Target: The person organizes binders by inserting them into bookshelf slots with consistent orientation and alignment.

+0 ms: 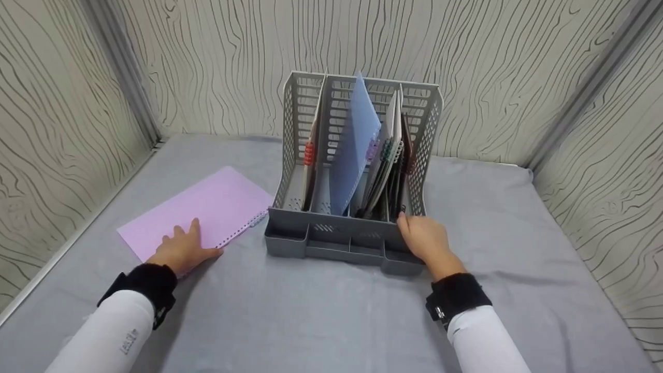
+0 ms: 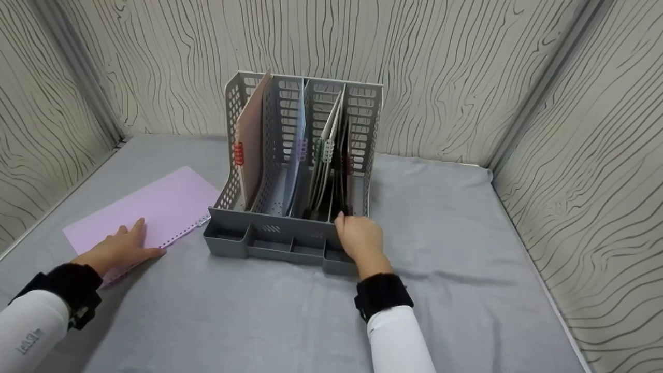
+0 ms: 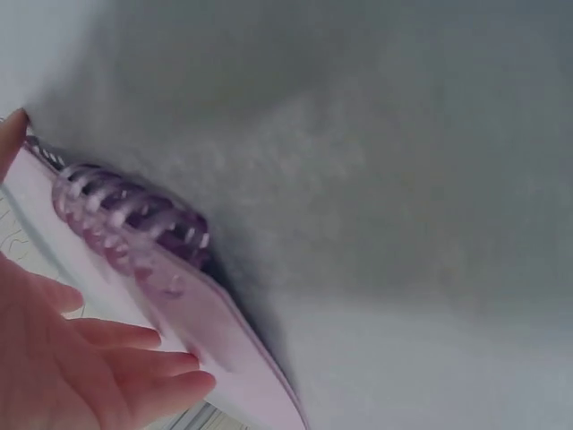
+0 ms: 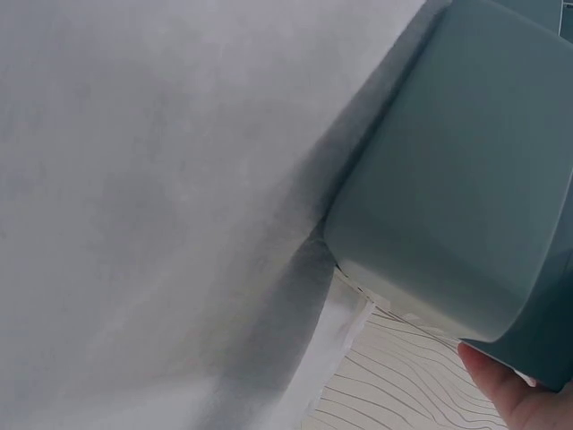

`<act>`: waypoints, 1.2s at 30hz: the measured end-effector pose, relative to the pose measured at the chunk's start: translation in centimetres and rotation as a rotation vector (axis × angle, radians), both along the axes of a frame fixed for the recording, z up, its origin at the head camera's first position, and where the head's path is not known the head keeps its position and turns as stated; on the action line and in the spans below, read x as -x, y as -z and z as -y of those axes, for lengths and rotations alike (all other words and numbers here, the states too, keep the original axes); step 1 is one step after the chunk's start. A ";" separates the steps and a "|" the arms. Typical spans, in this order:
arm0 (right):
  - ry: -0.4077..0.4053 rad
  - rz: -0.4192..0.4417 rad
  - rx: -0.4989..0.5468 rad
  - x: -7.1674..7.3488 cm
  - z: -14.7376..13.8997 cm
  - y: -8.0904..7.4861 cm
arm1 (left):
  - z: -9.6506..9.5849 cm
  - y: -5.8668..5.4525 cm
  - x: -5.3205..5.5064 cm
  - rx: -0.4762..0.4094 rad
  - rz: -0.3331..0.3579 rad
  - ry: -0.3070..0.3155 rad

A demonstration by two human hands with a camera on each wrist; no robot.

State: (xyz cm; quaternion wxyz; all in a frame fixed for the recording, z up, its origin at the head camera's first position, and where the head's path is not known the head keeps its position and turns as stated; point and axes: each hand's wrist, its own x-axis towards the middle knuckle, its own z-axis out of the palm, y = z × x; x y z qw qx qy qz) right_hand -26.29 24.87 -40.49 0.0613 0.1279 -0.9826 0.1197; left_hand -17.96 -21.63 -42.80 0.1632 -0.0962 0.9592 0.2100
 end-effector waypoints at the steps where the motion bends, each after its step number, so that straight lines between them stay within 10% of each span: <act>1: -0.002 -0.003 0.000 0.0 0.0 0.0 | 0.1 0.0 0.0 0.001 0.006 -0.001; 12: -0.001 0.014 -0.002 0.1 -0.1 0.1 | -0.7 -0.6 0.5 0.147 -0.006 0.141; 20: 0.005 0.034 -0.004 0.1 -0.2 0.2 | -2.5 -0.3 0.8 0.362 -0.162 0.293; 26: 0.001 0.026 0.000 0.1 0.0 0.3 | -3.1 -0.7 0.5 0.548 -0.339 0.214; 36: -0.005 -0.006 -0.006 0.1 -0.1 0.2 | -3.0 -2.8 0.4 0.490 -0.334 0.138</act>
